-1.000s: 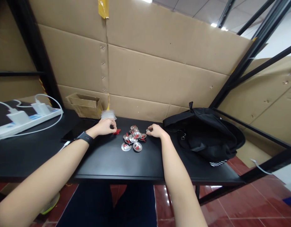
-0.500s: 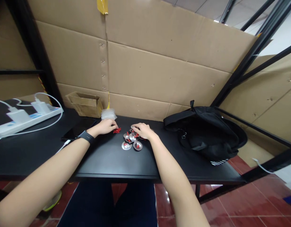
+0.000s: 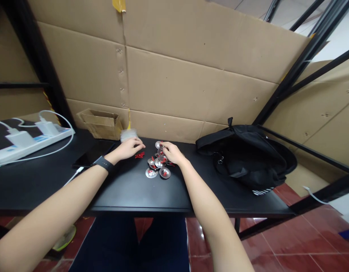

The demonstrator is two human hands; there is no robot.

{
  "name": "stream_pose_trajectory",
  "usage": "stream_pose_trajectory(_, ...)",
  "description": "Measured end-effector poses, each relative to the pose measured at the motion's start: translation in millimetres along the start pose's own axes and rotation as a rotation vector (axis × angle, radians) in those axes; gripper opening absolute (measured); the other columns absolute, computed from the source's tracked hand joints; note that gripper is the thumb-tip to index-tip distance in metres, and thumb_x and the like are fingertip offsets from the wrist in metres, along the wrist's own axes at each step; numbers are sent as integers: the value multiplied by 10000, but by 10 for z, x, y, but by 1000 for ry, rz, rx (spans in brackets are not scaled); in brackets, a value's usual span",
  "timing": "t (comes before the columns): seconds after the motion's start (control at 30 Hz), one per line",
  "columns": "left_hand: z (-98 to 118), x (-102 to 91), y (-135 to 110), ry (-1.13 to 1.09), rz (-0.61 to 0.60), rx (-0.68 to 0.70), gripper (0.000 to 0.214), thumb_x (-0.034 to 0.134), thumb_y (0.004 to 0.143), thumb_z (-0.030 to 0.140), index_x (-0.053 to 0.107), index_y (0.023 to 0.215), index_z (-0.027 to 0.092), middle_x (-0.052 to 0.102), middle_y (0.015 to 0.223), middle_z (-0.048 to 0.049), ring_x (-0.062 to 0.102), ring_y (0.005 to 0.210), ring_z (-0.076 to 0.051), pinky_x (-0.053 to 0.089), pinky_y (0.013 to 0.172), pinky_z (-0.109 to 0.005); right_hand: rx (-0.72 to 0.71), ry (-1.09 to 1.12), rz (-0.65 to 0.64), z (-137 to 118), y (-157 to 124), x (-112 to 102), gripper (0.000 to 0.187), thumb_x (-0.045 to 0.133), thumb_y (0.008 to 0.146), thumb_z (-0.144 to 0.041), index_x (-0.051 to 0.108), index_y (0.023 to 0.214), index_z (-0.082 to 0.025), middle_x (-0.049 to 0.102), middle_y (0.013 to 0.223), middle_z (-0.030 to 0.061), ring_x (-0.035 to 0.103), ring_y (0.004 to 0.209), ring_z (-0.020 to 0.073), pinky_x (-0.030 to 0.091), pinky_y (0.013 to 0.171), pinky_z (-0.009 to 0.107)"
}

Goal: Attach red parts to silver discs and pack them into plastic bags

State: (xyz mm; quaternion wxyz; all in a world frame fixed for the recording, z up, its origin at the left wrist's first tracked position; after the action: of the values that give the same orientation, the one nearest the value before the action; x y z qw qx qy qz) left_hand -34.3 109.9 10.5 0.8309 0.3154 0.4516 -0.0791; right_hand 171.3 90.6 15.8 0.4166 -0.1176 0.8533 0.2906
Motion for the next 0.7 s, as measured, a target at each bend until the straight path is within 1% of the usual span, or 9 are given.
stream_pose_trajectory(0.1, 154, -1, 2, -94, 66, 67, 330, 498, 938, 361, 770, 1034, 200, 692, 1104, -90, 641, 1082, -232, 479, 1039, -382, -7, 215, 56, -94, 18, 0, 450, 492, 926, -146, 636, 1345, -224, 626, 1393, 82, 656, 1186, 201, 497, 1056, 366)
stream_pose_trajectory(0.23, 274, -61, -14, -147, 190, 63, 321, 525, 946, 386, 707, 1111, 180, 632, 1154, -100, 614, 1122, -242, 461, 1065, -412, -19, 427, 70, -284, 32, 28, 426, 544, 909, -187, 651, 1319, -233, 607, 1399, 83, 688, 1119, 203, 542, 1003, 361)
stream_pose_trajectory(0.33, 306, -119, -29, -196, 251, 53, 304, 567, 932, 414, 689, 1082, 178, 619, 1141, -92, 608, 1123, -238, 459, 1063, -402, -15, 540, 64, -403, 24, 37, 390, 577, 906, -231, 670, 1284, -232, 598, 1393, 92, 716, 1063, 220, 573, 956, 375)
stream_pose_trajectory(0.43, 320, -147, -31, -232, 258, 59, 249, 605, 905, 398, 694, 997, 184, 620, 1103, -79, 616, 1084, -231, 468, 1041, -393, -11, 624, 44, -463, 9, 70, 388, 637, 881, -254, 679, 1266, -237, 592, 1399, 91, 736, 1027, 229, 585, 945, 385)
stream_pose_trajectory(0.53, 329, -162, -33, -246, 258, 62, 218, 611, 895, 375, 701, 945, 182, 619, 1079, -78, 622, 1055, -230, 476, 1023, -397, -33, 631, 42, -476, -6, 90, 416, 695, 848, -293, 683, 1260, -238, 590, 1393, 90, 742, 1003, 224, 602, 914, 370)
stream_pose_trajectory(0.6, 344, -151, -34, -237, 240, 67, 193, 614, 886, 354, 709, 913, 188, 619, 1076, -75, 622, 1049, -229, 476, 1026, -400, -63, 538, 50, -478, -17, 79, 486, 757, 803, -323, 675, 1277, -250, 619, 1345, 83, 737, 982, 217, 615, 864, 346)
stream_pose_trajectory(0.7, 390, -112, -36, -225, 195, 91, 194, 620, 881, 364, 722, 877, 199, 623, 1093, -73, 618, 1059, -234, 473, 1038, -411, -115, 352, 88, -479, -34, 33, 643, 845, 725, -348, 640, 1330, -280, 660, 1281, 72, 722, 964, 210, 614, 814, 323)
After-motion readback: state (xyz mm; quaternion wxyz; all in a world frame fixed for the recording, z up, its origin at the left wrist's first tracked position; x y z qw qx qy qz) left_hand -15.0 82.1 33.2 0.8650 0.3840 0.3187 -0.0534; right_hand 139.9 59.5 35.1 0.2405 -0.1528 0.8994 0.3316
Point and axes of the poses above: each hand's wrist, its own y-axis towards the middle knuckle, its own x-axis out of the palm, z = x × y, the point moved 8 cm from there along y, towards the middle knuckle
